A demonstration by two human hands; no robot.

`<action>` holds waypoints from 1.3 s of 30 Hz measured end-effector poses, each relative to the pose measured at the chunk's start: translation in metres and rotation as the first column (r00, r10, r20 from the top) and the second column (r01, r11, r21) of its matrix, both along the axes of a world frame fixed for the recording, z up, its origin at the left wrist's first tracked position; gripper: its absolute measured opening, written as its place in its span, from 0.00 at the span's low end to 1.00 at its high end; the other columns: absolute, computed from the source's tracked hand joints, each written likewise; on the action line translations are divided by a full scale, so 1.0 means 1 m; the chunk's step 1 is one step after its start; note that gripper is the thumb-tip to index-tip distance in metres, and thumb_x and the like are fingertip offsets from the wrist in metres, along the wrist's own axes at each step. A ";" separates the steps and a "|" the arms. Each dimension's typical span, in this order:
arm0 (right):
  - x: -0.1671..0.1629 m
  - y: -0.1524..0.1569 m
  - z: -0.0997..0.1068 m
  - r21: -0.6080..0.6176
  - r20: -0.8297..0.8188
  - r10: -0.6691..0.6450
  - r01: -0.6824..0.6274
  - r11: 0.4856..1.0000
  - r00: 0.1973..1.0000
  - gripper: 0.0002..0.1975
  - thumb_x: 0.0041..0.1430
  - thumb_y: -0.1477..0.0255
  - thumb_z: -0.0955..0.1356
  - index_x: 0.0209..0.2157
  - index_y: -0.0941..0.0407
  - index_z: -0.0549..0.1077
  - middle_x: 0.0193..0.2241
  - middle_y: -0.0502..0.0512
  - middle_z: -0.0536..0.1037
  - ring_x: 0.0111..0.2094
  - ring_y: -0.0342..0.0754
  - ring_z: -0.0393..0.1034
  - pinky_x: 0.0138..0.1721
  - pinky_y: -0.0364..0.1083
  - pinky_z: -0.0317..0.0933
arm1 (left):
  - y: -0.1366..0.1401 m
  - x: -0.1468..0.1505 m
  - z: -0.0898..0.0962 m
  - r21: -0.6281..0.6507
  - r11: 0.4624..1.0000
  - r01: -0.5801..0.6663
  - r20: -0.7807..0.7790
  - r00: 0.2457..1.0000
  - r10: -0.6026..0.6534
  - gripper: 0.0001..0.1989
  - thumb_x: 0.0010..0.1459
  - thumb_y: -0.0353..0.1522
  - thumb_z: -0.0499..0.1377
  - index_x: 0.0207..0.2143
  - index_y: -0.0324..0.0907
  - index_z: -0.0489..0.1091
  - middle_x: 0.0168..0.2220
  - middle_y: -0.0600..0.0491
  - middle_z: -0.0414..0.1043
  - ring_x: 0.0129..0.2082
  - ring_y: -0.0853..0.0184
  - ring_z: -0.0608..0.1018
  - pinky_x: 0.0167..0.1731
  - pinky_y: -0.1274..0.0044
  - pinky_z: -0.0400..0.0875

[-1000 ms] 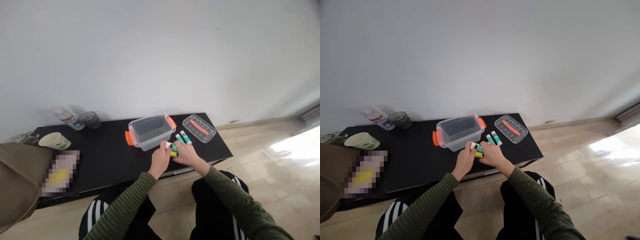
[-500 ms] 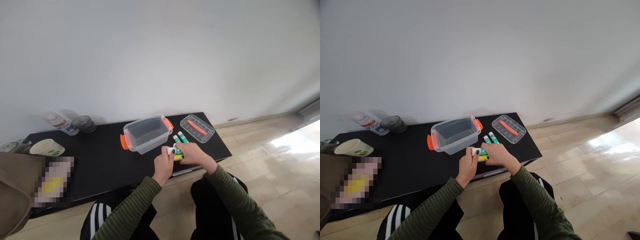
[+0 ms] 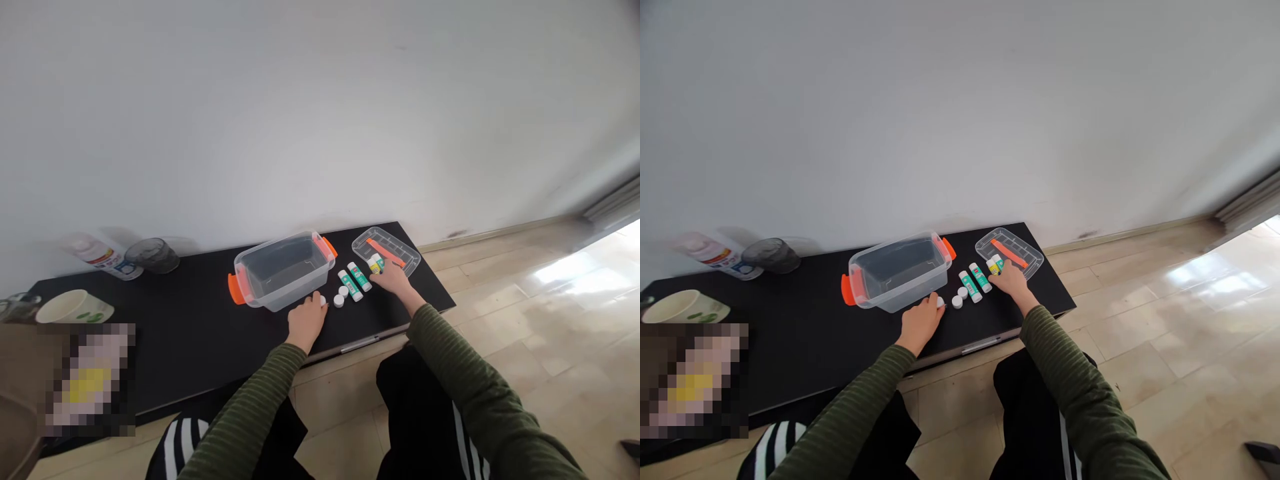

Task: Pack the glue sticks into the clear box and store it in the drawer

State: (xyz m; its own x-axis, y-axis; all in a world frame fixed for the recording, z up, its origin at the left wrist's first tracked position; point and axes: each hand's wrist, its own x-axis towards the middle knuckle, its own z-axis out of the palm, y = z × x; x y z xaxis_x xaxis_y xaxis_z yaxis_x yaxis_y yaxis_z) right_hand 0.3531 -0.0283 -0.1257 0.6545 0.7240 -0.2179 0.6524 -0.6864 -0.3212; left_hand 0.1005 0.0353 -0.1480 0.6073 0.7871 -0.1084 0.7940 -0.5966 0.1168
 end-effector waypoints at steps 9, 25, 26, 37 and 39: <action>-0.008 0.008 -0.014 -0.028 0.003 0.043 -0.042 0.999 0.999 0.29 0.57 0.56 0.69 0.52 0.60 0.63 0.47 0.68 0.76 0.49 0.62 0.72 0.41 0.50 0.62 | 0.005 0.004 -0.012 -0.111 0.993 -0.048 0.086 0.995 0.058 0.18 0.66 0.36 0.51 0.54 0.36 0.59 0.52 0.38 0.62 0.43 0.54 0.80 0.36 0.70 0.73; -0.033 -0.001 -0.003 -0.065 0.049 0.285 -0.282 0.957 0.957 0.18 0.62 0.65 0.67 0.52 0.58 0.69 0.51 0.64 0.74 0.51 0.58 0.70 0.43 0.47 0.62 | 0.022 0.005 -0.032 -0.236 0.971 0.028 0.376 0.924 0.065 0.38 0.54 0.32 0.63 0.64 0.39 0.51 0.62 0.39 0.52 0.57 0.53 0.72 0.55 0.66 0.69; -0.034 -0.003 -0.002 -0.065 0.048 0.301 -0.297 0.953 0.953 0.19 0.62 0.65 0.67 0.52 0.58 0.69 0.51 0.64 0.74 0.51 0.57 0.70 0.44 0.47 0.62 | 0.027 0.006 -0.032 -0.222 0.975 0.029 0.387 0.920 0.061 0.37 0.54 0.31 0.62 0.64 0.39 0.52 0.61 0.39 0.52 0.56 0.53 0.73 0.55 0.66 0.69; -0.057 -0.038 0.029 0.071 -0.044 0.436 -0.432 0.899 0.899 0.11 0.61 0.73 0.65 0.43 0.57 0.76 0.42 0.57 0.79 0.44 0.49 0.73 0.43 0.43 0.62 | 0.003 -0.013 0.025 -0.219 0.969 0.113 0.360 0.933 -0.028 0.27 0.53 0.34 0.63 0.55 0.43 0.65 0.55 0.43 0.64 0.49 0.57 0.76 0.40 0.71 0.73; -0.066 -0.050 0.038 0.024 -0.356 0.573 -0.606 0.795 0.738 0.08 0.59 0.73 0.66 0.36 0.57 0.78 0.34 0.53 0.80 0.37 0.47 0.75 0.39 0.42 0.63 | -0.008 -0.025 0.043 -0.450 0.828 0.334 0.504 0.860 -0.072 0.19 0.54 0.41 0.63 0.46 0.43 0.72 0.44 0.48 0.71 0.37 0.63 0.78 0.34 0.73 0.73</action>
